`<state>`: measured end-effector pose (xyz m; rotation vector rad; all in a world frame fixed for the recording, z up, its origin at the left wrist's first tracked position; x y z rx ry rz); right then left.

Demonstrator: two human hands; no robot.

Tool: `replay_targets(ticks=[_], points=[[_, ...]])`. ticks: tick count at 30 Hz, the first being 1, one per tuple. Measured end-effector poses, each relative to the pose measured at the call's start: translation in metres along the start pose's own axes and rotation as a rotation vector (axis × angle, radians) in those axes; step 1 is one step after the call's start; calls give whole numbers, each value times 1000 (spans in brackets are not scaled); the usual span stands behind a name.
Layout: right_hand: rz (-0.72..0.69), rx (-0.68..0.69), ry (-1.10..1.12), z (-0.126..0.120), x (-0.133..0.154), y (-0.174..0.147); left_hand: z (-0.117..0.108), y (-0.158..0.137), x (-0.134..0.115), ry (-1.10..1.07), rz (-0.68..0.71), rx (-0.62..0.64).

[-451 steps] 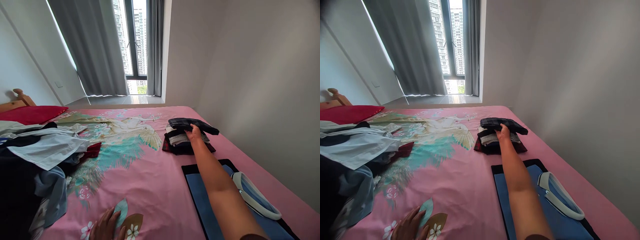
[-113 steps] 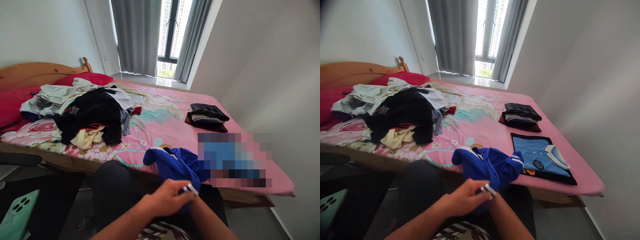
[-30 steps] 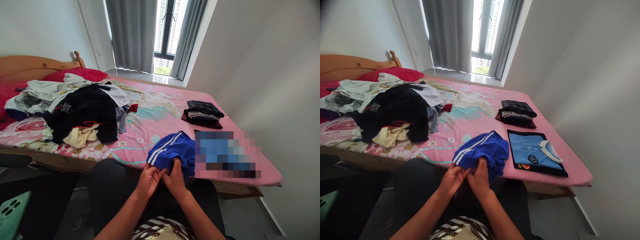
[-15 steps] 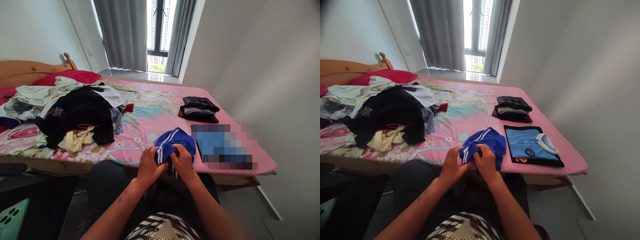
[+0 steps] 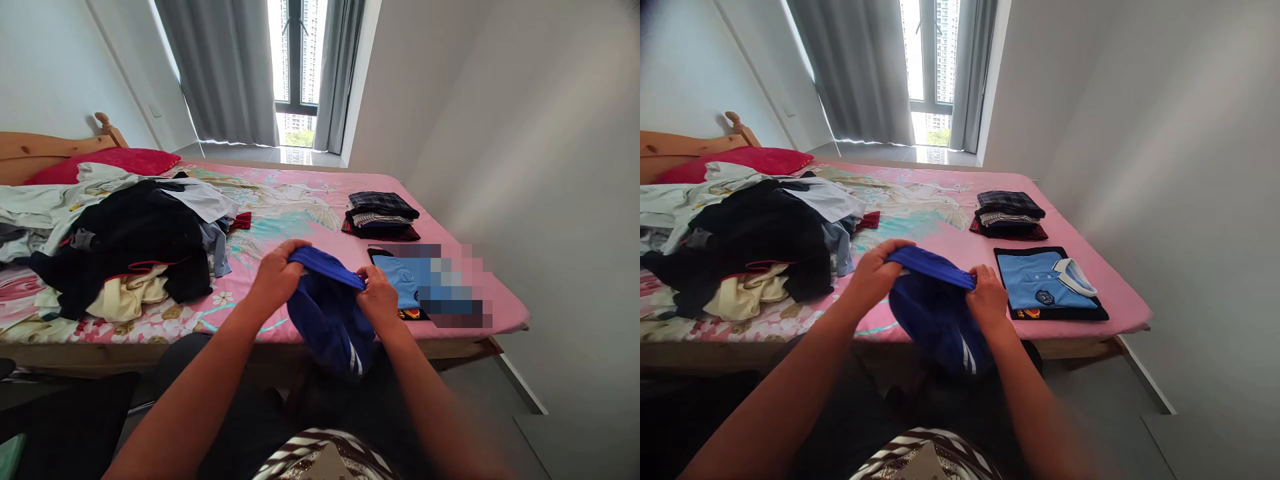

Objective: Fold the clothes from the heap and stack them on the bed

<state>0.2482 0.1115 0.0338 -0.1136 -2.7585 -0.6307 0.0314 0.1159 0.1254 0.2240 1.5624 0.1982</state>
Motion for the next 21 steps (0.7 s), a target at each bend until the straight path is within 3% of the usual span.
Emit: replay_targets(ticks=[5,9,13,18,21], points=[[-18,90,44,-11,-30,-10,-60,6,2,6,-44,-146],[1,127,-35,-38,-39,-10,-87,0,14,-61,-141,-192],[-10,144,11,-55,-36,-3,-83,-10,9,-109,-181,-187],[-26,146,-171,-39,-39,0,-68,-18,-10,-251,-204,-154],[38,237,-300,-29,-49,0,-72,-20,-12,-261,-183,-154]])
Point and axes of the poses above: each hand's wrist, its own y-axis towards the middle knuckle, its own z-axis out of the palm, x = y × z, the point moved 4 cm from there along y, towards the middle knuckle, and after that the axes turned 14 degrees about -y, right-handed, at the moved point
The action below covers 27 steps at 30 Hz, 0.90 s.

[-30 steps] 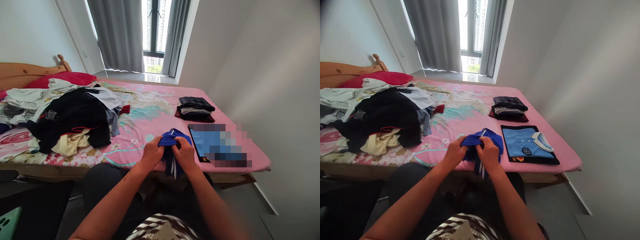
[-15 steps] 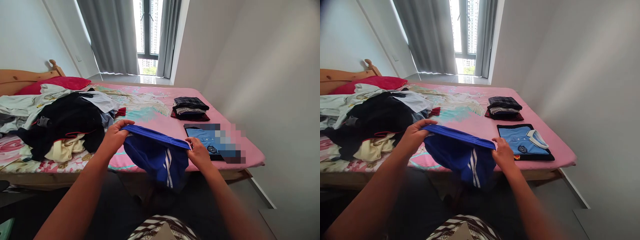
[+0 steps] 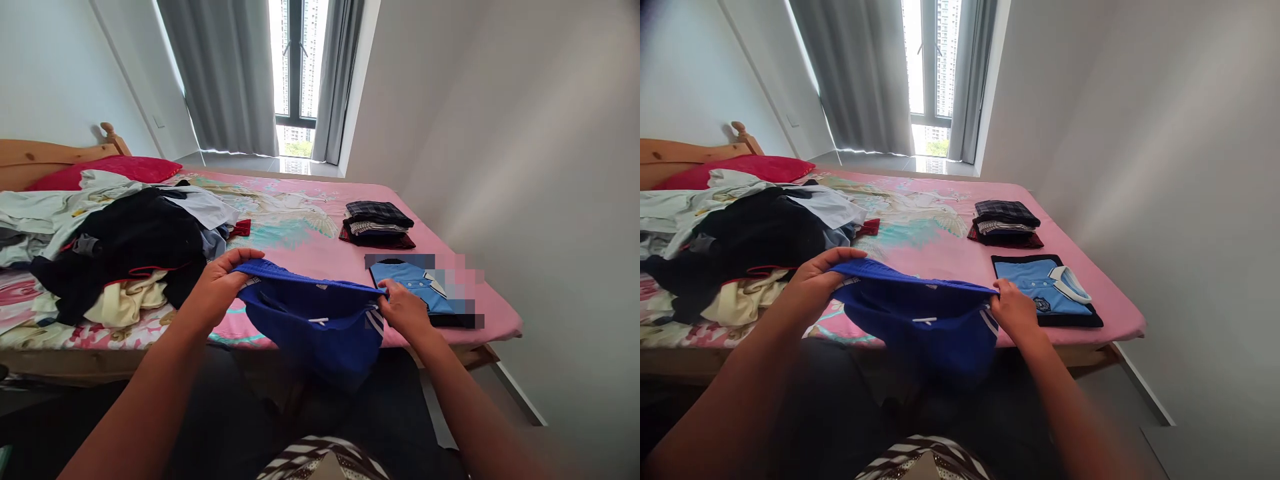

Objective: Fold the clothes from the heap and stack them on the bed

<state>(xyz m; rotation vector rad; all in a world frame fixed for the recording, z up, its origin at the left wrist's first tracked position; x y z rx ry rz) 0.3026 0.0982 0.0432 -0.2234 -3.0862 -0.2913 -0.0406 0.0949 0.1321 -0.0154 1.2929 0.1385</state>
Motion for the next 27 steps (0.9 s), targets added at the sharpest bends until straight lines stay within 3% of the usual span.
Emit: replay_targets(ticks=[3,8,11,18,21,24,27], points=[[27,82,103,4,-5,-1,-7,2,5,-17,11,-3],[100,166,749,25,6,-10,-5,1,18,-52,-50,5],[134,134,934,44,25,-18,-1,-1,23,-72,-55,-14],[95,28,1051,75,74,-34,1,-2,43,-149,-82,-34],[96,-51,1040,73,65,-28,-10,0,47,-174,-86,-73],[191,-229,1014,60,40,-20,-24,1,52,-196,-95,-112],[281,-343,1039,49,26,-16,-25,0,62,-195,-135,-64]])
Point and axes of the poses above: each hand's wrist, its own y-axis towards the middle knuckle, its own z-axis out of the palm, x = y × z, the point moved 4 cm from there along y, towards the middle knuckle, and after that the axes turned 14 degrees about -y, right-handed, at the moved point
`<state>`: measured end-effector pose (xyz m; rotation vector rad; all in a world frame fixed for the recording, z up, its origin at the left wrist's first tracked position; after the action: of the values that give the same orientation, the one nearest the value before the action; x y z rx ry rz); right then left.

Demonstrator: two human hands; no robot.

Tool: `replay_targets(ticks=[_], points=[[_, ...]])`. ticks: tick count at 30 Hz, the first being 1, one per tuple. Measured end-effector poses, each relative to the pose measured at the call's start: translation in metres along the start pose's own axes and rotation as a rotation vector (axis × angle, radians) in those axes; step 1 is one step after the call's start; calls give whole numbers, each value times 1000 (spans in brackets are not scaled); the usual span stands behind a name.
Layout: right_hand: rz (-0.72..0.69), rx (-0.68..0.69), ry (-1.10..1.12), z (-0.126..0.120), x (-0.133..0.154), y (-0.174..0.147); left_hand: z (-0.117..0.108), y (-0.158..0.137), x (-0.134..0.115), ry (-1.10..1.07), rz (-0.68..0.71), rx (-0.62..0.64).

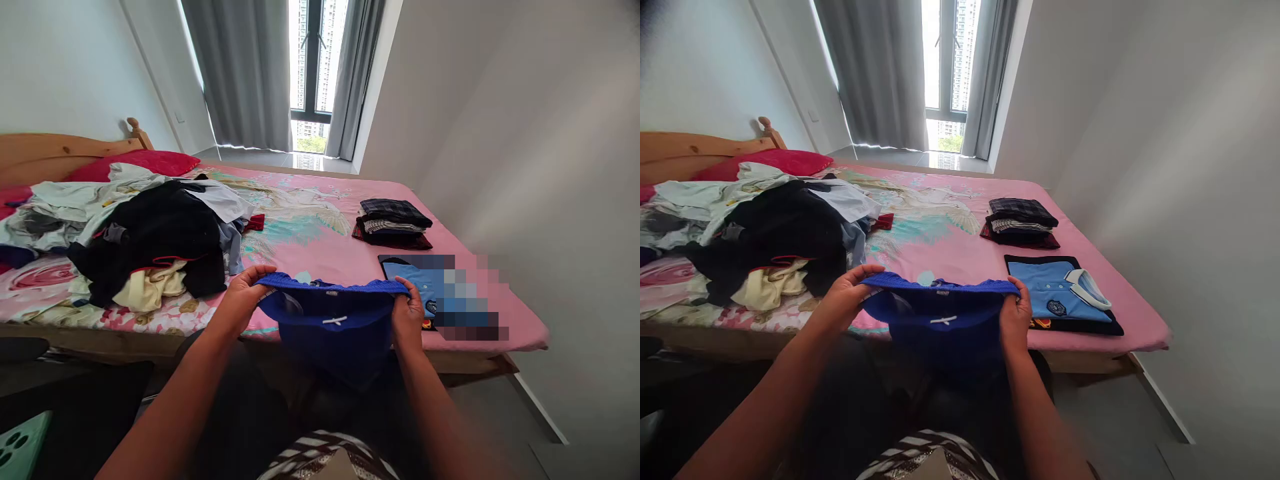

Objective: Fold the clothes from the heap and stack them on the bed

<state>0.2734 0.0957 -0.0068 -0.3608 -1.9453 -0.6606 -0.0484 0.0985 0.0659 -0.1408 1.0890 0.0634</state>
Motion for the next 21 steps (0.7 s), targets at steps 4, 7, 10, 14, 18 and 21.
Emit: replay_targets(ticks=[4,7,10,14,18,21], points=[[-82,110,-80,2,8,0,5,-2,15,22,-50,68],[-64,144,-186,-3,9,0,5,-4,25,79,-81,119],[-19,208,-205,-9,10,-2,-2,-6,43,198,-104,188],[-177,384,-393,-19,7,-4,-29,-6,66,643,-3,306],[-208,320,-618,-60,-3,25,-65,7,41,1122,42,287],[-179,348,-671,-84,17,53,-64,19,-14,1124,75,236]])
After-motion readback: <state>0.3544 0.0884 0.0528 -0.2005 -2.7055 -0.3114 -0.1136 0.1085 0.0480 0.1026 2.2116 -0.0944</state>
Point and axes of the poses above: each hand's wrist, its own y-axis towards the middle knuckle, its own z-axis out of the palm, x = y × z, the point moved 4 cm from there along y, towards the middle knuckle, and after that the axes turned 14 degrees about -y, right-handed, at the moved point
